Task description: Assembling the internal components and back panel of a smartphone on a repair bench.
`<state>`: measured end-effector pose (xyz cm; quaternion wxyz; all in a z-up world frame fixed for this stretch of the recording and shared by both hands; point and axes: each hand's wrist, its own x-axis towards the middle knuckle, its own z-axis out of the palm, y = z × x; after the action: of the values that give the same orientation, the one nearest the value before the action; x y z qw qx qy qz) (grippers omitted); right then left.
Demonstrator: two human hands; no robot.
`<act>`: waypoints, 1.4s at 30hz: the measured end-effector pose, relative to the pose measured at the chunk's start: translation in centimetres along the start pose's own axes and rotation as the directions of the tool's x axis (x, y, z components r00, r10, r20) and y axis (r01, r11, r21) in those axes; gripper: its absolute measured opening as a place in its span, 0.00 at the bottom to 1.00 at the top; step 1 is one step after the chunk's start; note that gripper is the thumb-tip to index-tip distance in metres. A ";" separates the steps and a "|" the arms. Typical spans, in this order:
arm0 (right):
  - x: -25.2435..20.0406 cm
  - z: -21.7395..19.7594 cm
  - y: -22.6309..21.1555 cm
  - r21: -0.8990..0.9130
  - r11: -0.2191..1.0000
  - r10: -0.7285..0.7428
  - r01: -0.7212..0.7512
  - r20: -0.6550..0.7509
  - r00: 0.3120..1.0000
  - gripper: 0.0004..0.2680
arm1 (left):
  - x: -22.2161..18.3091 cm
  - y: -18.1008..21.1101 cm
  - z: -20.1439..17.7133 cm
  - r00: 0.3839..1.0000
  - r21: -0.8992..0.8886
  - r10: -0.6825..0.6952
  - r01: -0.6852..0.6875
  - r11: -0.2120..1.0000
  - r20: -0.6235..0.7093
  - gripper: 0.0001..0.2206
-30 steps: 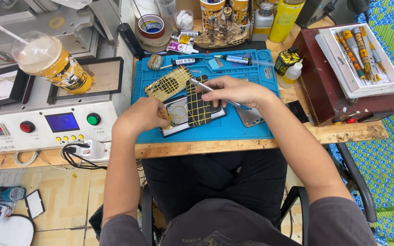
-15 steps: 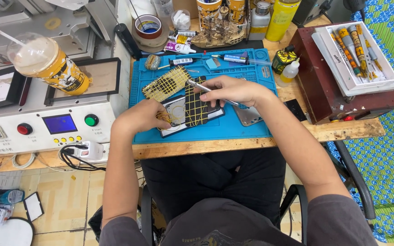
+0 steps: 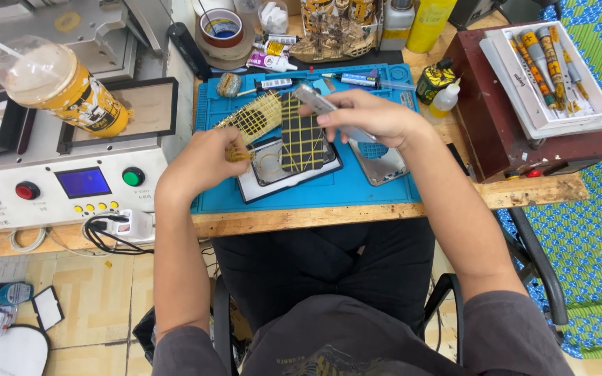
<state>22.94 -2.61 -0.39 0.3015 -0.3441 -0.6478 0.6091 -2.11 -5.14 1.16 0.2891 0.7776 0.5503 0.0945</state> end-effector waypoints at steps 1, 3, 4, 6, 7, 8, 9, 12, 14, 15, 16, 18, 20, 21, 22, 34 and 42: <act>-0.1 -0.4 -0.5 0.008 1.000 0.013 -0.013 0.008 1.000 0.25 | 0.2 0.2 0.1 1.000 -0.008 -0.012 0.012 1.000 0.009 0.11; -0.2 -1.1 -1.2 -0.014 0.996 0.084 -0.083 0.026 0.996 0.16 | 0.7 0.4 0.5 0.992 0.025 0.117 -0.116 0.993 -0.055 0.02; -0.5 -1.2 -1.2 -0.002 0.995 0.098 -0.098 0.035 0.995 0.16 | 0.9 0.2 1.1 0.994 0.016 0.102 -0.101 0.995 -0.043 0.02; -0.7 -1.7 -1.4 -0.064 0.997 0.043 -0.044 -0.007 0.999 0.17 | 1.8 0.2 1.9 0.957 0.042 0.276 -0.274 0.961 -0.091 0.10; -0.8 -1.8 -1.5 -0.066 0.997 0.044 -0.044 -0.004 0.999 0.17 | 1.9 0.7 2.2 0.957 0.041 0.275 -0.272 0.961 -0.095 0.10; -0.8 -1.8 -1.5 -0.068 0.997 0.041 -0.042 -0.015 0.999 0.18 | 2.0 1.3 2.4 0.949 0.019 0.301 -0.301 0.954 -0.089 0.03; -1.0 -1.9 -1.6 -0.068 0.997 0.038 -0.040 -0.029 0.999 0.20 | 2.1 1.9 2.6 0.941 -0.002 0.330 -0.331 0.944 -0.082 0.06; -0.9 -2.0 -1.5 -0.080 0.996 0.050 -0.051 -0.020 0.999 0.18 | 3.9 1.2 4.0 0.965 0.083 0.260 -0.258 0.963 -0.021 0.06; -0.9 -1.9 -1.5 -0.067 0.997 0.049 -0.050 -0.021 0.999 0.17 | 4.4 1.2 4.6 0.970 0.111 0.242 -0.241 0.964 0.009 0.05; -0.9 -2.0 -1.5 -0.051 0.997 0.051 -0.053 -0.025 0.998 0.17 | 4.8 1.2 4.9 0.974 0.137 0.223 -0.227 0.964 0.042 0.04; -0.9 -1.9 -1.6 -0.054 0.997 0.047 -0.049 -0.027 0.999 0.17 | 4.9 1.1 5.0 0.973 0.140 0.227 -0.230 0.963 0.040 0.04; -0.9 -1.9 -1.7 -0.032 0.998 0.047 -0.048 -0.014 0.999 0.18 | 5.3 0.8 5.4 0.982 0.141 0.179 -0.186 0.972 0.062 0.09; -0.9 -2.1 -1.7 -0.036 0.998 0.050 -0.051 -0.024 0.998 0.18 | 5.0 1.7 4.7 0.989 0.130 0.128 -0.137 0.982 0.075 0.10; -0.9 -2.0 -1.6 -0.037 0.998 0.058 -0.059 -0.028 0.998 0.19 | 4.6 2.0 4.5 0.993 0.116 0.069 -0.080 0.990 0.092 0.12; -0.9 -1.9 -1.7 -0.035 0.998 0.059 -0.060 -0.027 0.998 0.19 | 4.6 2.1 4.4 0.993 0.116 0.067 -0.078 0.990 0.094 0.12; -1.0 -2.1 -1.6 -0.036 0.999 0.033 -0.034 -0.030 0.999 0.18 | 4.3 4.1 3.3 0.973 0.089 -0.089 0.071 0.993 0.212 0.16; -0.9 -1.9 -1.9 0.008 0.996 0.084 -0.084 -0.068 0.994 0.16 | 5.9 2.8 4.6 0.981 0.108 -0.064 0.044 0.993 0.182 0.10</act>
<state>24.85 -2.29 1.63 0.2985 -0.3909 -0.6207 0.6106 4.53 -1.94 -1.99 0.3009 0.7816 0.5461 -0.0148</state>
